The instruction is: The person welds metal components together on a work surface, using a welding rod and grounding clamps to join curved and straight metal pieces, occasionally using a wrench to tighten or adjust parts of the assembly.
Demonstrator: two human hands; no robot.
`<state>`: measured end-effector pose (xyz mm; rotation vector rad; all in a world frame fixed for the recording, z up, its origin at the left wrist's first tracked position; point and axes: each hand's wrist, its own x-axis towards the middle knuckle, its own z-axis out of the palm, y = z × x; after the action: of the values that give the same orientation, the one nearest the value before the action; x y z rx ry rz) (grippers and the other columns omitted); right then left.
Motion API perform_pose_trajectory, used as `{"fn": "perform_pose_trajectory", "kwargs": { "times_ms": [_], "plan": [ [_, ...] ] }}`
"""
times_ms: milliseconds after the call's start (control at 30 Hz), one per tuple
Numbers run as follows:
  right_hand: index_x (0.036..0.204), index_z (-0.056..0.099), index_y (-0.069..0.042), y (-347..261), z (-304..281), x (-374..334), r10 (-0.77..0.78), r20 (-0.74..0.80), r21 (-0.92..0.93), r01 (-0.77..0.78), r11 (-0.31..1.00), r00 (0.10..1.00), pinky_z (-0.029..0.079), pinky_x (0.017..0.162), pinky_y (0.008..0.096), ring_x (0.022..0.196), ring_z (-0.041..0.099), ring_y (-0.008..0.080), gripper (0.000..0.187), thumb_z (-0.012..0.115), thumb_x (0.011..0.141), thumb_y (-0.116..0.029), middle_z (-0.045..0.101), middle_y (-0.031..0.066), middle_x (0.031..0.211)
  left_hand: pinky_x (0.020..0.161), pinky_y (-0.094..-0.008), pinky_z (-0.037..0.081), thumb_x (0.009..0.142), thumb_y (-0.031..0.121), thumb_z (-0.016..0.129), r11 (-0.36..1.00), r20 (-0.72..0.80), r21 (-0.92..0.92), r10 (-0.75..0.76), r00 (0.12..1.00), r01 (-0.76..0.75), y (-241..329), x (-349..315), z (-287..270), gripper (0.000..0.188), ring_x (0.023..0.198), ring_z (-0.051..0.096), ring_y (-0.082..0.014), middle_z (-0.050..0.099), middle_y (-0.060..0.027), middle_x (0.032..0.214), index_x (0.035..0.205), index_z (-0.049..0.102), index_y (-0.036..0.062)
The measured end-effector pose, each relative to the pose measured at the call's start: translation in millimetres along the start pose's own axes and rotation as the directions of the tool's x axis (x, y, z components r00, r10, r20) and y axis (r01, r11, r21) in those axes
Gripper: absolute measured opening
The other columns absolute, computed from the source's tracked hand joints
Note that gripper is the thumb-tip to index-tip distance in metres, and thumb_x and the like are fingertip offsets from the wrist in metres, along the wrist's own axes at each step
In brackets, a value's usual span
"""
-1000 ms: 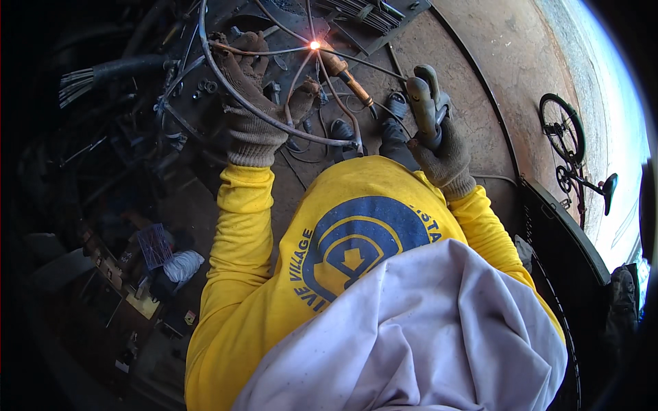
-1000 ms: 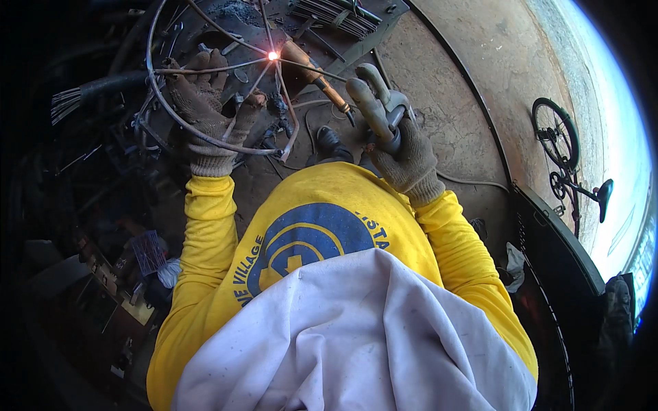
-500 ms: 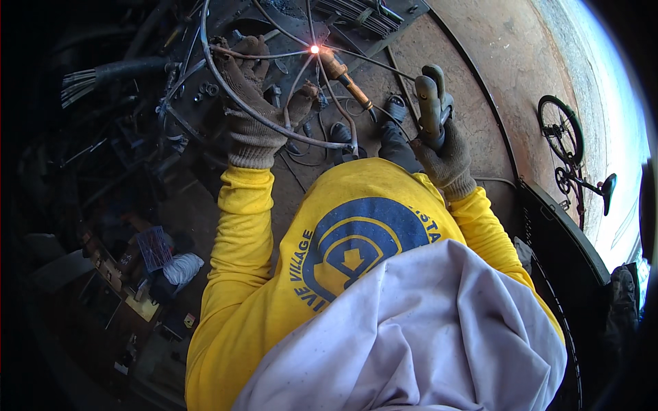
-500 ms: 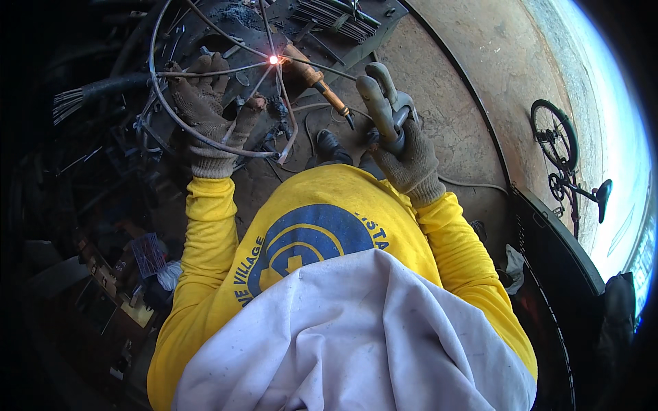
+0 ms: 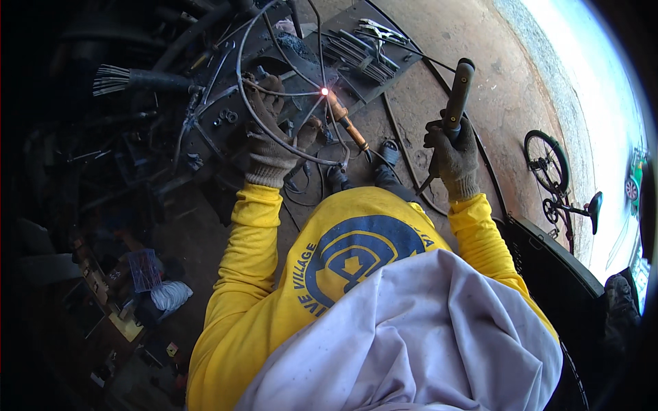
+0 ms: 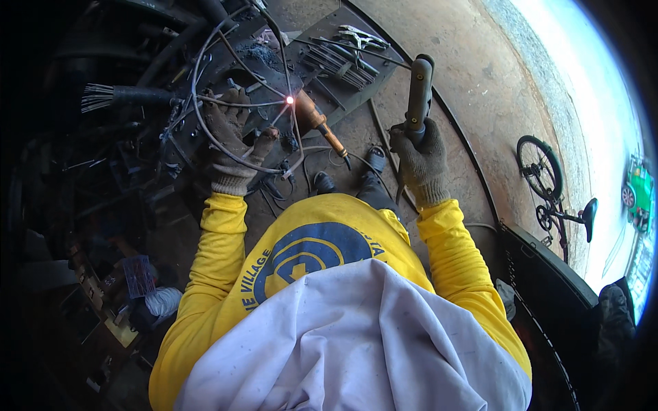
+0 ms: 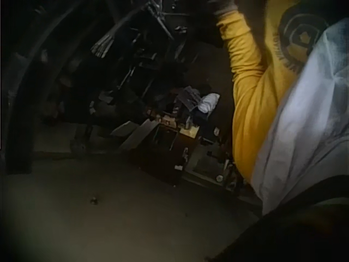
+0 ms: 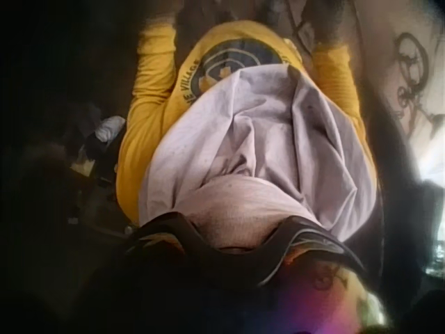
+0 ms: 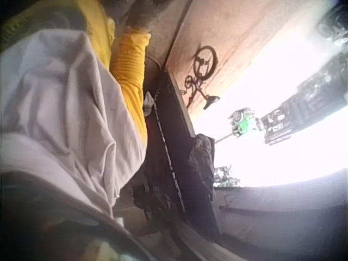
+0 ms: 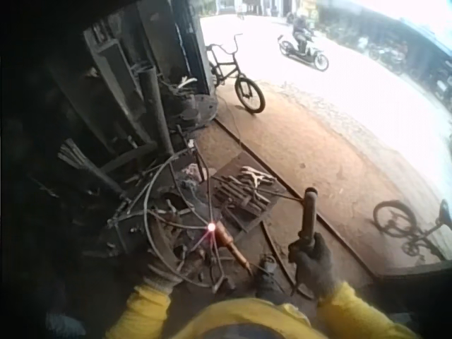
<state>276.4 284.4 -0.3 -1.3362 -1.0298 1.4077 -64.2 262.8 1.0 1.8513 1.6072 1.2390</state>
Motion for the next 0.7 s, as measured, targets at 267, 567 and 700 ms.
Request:
{"fn": "perform_pose_trajectory", "kwargs": {
  "times_ms": [267,567,700],
  "plan": [
    [0.120,0.052,0.004,-125.2,52.6,102.5,-0.229,0.039,-0.142,0.233,0.962,0.973,0.056,0.061,0.0312,0.070,0.063,0.0148,0.043,0.073,0.096,-0.023,0.063,0.0078,0.085,0.120,-0.0463,0.036,0.080,0.052,0.083,0.997,-0.147,0.062,-0.035,0.988,0.045,-11.8,-6.3,23.8,0.122,0.143,0.041,-0.0415,0.041,-0.0284,0.151,0.160,0.010,-0.0039],
    [0.111,0.067,-0.001,-287.3,187.1,240.3,-0.621,0.434,-0.001,0.690,0.724,0.652,0.053,0.070,0.0290,0.078,0.065,0.0143,0.050,0.071,0.095,-0.048,0.070,0.0051,0.088,0.116,-0.0453,0.041,0.080,0.047,0.086,0.989,-0.134,0.077,-0.117,0.984,0.128,13.7,10.6,9.8,0.112,0.141,0.045,-0.0375,0.040,-0.0269,0.150,0.157,0.022,-0.0027],
    [0.111,0.066,-0.008,-300.8,257.7,283.9,-0.596,0.586,0.330,0.510,0.794,0.549,0.045,0.055,0.0242,0.064,0.054,0.0072,0.023,0.062,0.104,-0.030,0.060,-0.0033,0.079,0.115,-0.0458,0.043,0.080,0.045,0.086,0.926,-0.197,0.372,0.002,0.980,0.072,25.4,14.3,11.9,0.107,0.138,0.047,-0.0389,0.043,-0.0253,0.146,0.156,0.026,-0.0024]
  ]
}}
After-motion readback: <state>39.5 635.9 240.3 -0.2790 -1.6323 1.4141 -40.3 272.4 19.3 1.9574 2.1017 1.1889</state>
